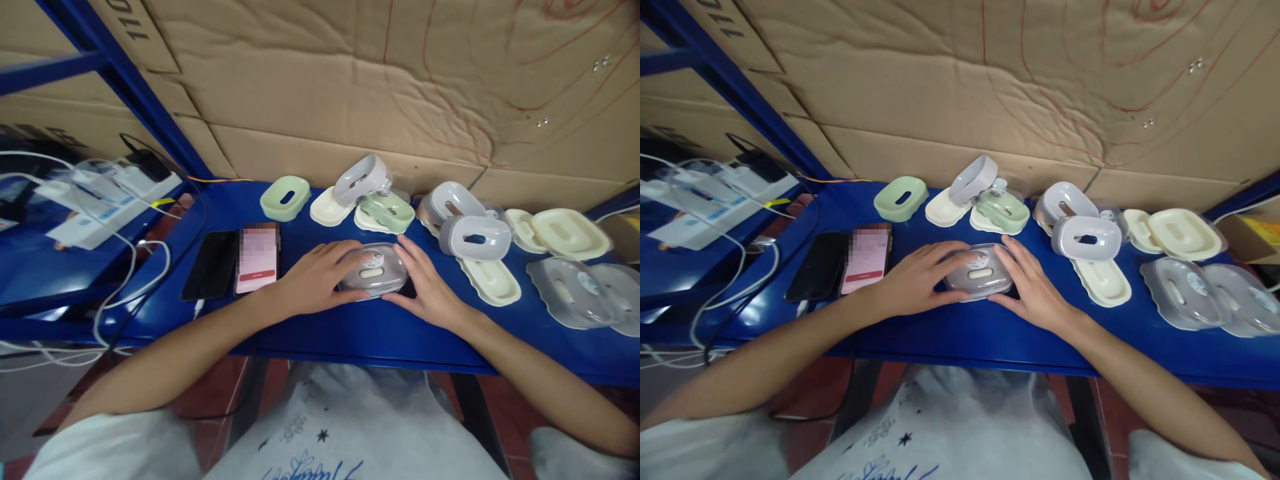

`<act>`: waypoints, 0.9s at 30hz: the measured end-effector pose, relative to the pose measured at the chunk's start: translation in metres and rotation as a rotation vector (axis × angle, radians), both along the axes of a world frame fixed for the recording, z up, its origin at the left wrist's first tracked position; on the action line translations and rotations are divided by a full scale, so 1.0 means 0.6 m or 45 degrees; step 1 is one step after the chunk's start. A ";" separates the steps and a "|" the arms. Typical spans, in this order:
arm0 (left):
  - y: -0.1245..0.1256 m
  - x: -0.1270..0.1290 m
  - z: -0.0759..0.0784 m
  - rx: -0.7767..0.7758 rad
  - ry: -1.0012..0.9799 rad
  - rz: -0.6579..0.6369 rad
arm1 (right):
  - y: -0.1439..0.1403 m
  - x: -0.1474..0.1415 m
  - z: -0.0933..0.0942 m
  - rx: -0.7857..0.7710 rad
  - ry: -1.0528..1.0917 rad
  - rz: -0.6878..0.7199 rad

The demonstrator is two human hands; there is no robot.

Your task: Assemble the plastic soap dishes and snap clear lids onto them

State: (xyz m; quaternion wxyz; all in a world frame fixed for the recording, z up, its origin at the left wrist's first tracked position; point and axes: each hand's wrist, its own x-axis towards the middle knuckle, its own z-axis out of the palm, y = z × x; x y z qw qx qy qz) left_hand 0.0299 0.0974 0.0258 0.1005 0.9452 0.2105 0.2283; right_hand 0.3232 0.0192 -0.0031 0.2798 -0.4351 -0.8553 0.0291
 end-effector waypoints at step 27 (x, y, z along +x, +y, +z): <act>0.024 0.000 -0.032 0.083 0.204 -0.003 | 0.012 0.011 -0.001 -0.046 -0.065 -0.002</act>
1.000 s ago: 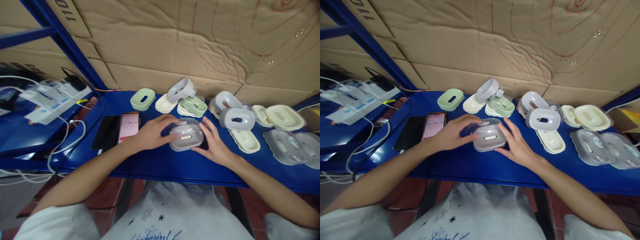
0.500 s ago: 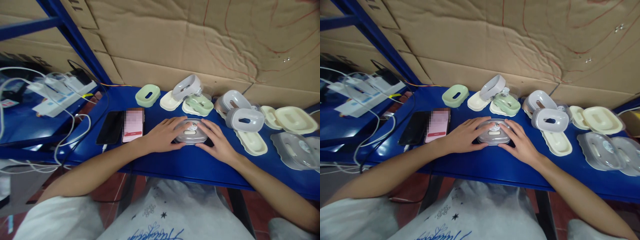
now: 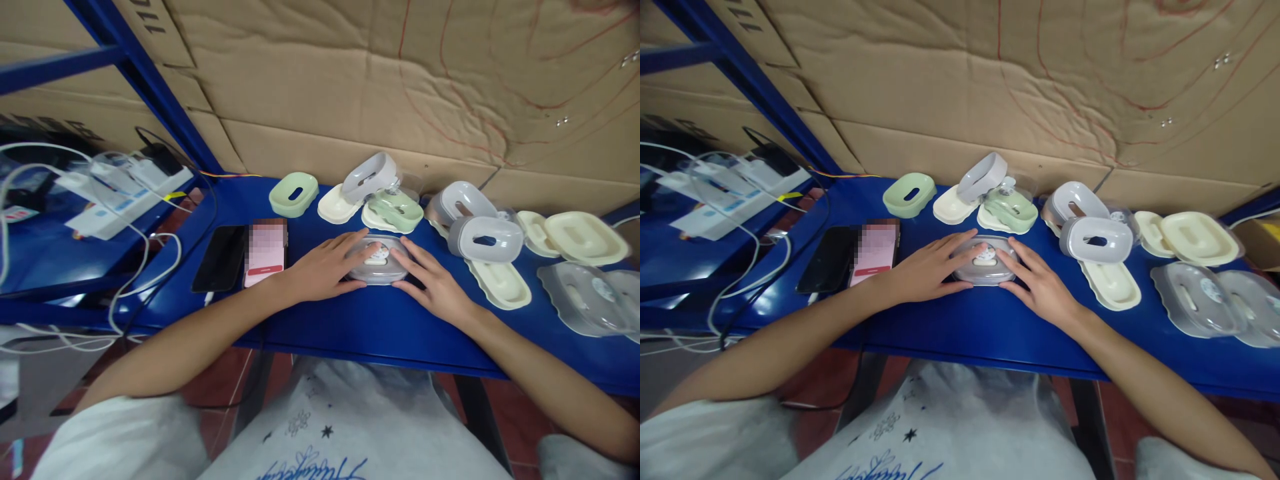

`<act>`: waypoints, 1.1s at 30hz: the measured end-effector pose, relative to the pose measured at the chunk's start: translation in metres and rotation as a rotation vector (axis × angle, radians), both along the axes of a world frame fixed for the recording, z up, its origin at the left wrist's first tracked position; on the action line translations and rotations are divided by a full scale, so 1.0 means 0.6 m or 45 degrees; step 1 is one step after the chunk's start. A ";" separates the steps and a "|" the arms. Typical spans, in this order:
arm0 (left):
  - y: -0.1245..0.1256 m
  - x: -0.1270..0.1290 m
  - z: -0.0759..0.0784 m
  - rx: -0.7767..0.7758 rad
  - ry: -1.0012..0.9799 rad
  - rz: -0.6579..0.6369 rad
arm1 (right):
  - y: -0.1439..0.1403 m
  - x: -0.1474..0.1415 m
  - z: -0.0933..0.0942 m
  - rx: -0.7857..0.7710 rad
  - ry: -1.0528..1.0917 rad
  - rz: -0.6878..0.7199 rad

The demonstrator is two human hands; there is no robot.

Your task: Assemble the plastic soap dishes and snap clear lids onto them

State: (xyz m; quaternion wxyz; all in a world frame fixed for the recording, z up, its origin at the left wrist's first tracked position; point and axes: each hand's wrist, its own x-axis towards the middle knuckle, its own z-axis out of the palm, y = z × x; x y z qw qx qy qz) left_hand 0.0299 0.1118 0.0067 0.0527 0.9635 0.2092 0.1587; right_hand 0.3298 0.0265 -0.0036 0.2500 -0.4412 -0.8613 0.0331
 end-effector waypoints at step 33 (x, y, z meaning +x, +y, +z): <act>0.107 -0.059 0.007 0.077 0.099 0.500 | -0.018 -0.021 0.018 0.302 -0.108 -0.065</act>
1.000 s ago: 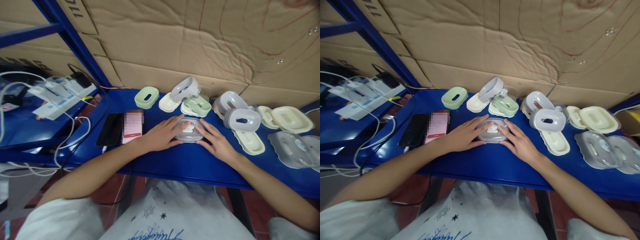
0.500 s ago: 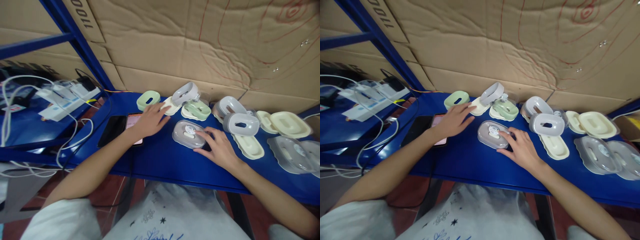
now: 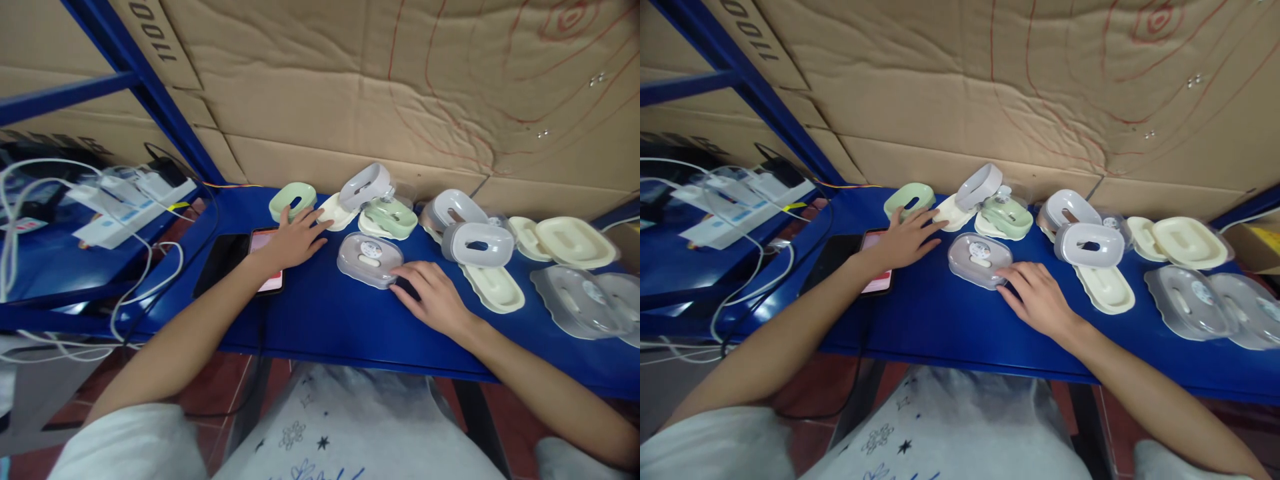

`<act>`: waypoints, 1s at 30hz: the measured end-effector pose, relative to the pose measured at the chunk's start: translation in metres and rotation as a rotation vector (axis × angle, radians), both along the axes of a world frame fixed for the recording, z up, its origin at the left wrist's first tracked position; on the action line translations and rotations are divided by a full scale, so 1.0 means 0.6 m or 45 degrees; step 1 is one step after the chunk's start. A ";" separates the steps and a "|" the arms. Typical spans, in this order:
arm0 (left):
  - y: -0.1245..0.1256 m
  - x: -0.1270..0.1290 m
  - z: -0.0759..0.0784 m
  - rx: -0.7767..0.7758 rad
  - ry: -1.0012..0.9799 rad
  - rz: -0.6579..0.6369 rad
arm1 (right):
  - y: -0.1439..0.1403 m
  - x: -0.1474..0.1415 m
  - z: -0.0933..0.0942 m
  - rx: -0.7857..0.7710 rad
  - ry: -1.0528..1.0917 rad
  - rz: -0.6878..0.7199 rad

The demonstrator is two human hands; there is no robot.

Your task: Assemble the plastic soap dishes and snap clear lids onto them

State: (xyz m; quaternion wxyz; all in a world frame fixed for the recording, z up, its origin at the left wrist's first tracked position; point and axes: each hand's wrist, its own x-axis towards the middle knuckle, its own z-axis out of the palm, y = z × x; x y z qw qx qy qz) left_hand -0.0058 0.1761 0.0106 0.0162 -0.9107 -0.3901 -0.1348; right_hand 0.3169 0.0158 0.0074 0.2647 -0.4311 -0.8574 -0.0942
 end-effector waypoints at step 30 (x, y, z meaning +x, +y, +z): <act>-0.134 0.049 0.060 -0.568 -0.389 -0.942 | -0.009 0.009 0.015 -0.011 -0.095 0.279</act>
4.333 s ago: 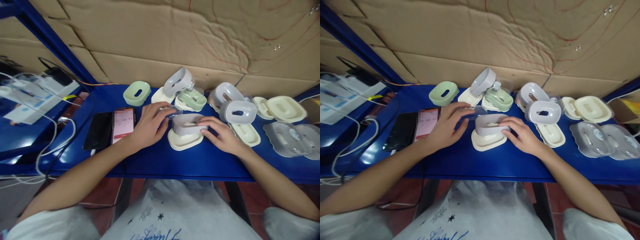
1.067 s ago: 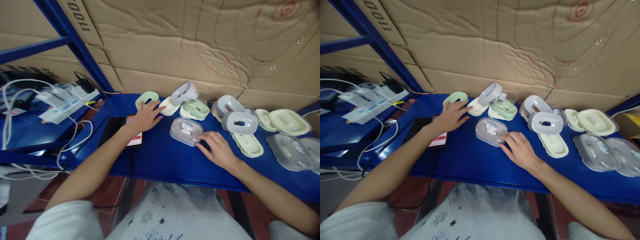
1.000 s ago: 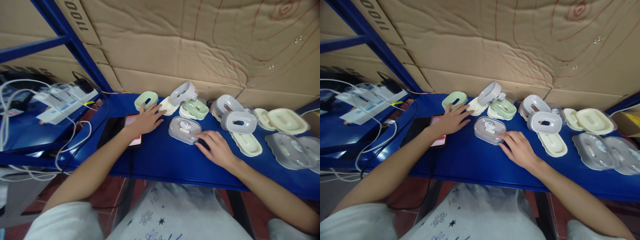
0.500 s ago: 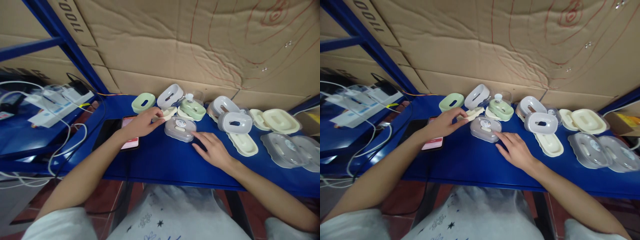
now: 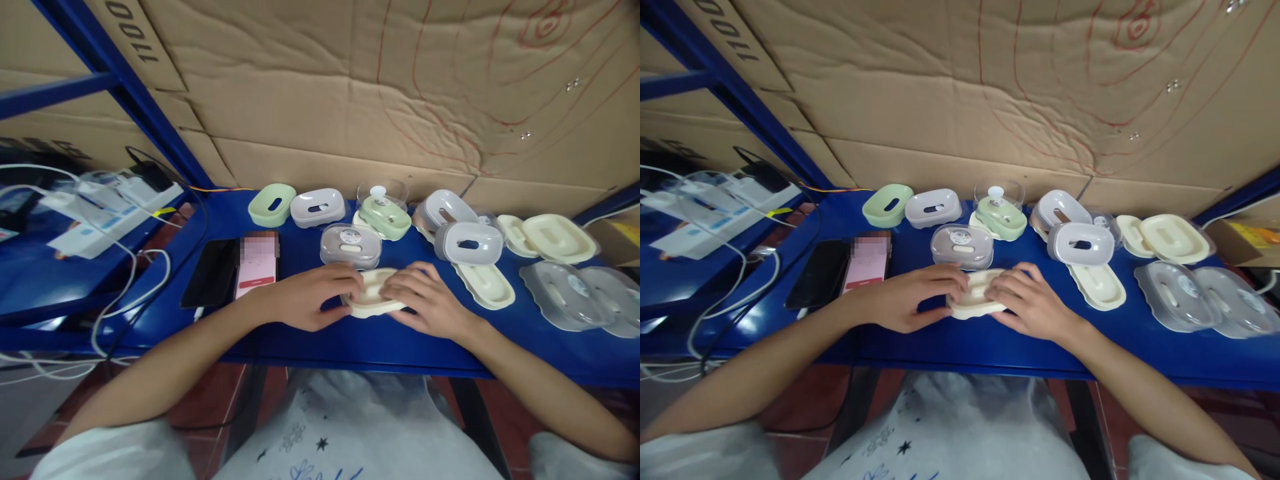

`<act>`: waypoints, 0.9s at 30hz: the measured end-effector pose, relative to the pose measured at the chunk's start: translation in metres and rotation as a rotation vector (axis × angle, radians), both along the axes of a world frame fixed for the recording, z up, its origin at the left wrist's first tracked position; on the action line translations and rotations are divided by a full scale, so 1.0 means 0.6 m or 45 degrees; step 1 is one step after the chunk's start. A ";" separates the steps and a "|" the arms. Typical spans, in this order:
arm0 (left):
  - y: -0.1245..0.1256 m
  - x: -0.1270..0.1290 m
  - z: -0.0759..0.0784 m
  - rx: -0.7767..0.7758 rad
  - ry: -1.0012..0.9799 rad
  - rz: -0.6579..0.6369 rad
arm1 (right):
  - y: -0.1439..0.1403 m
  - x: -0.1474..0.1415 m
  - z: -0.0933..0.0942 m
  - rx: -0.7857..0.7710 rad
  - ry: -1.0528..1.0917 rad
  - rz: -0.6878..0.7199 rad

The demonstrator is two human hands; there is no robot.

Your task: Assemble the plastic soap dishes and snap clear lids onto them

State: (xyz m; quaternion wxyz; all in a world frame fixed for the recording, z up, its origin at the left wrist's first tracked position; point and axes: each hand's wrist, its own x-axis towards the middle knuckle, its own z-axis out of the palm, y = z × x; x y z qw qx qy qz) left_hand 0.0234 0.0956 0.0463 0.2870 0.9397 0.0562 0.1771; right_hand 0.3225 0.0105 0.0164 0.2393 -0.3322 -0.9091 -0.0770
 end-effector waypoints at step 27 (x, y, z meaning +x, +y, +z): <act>0.011 0.007 -0.053 0.497 -0.070 0.136 | 0.004 0.157 0.044 0.005 -0.158 -0.810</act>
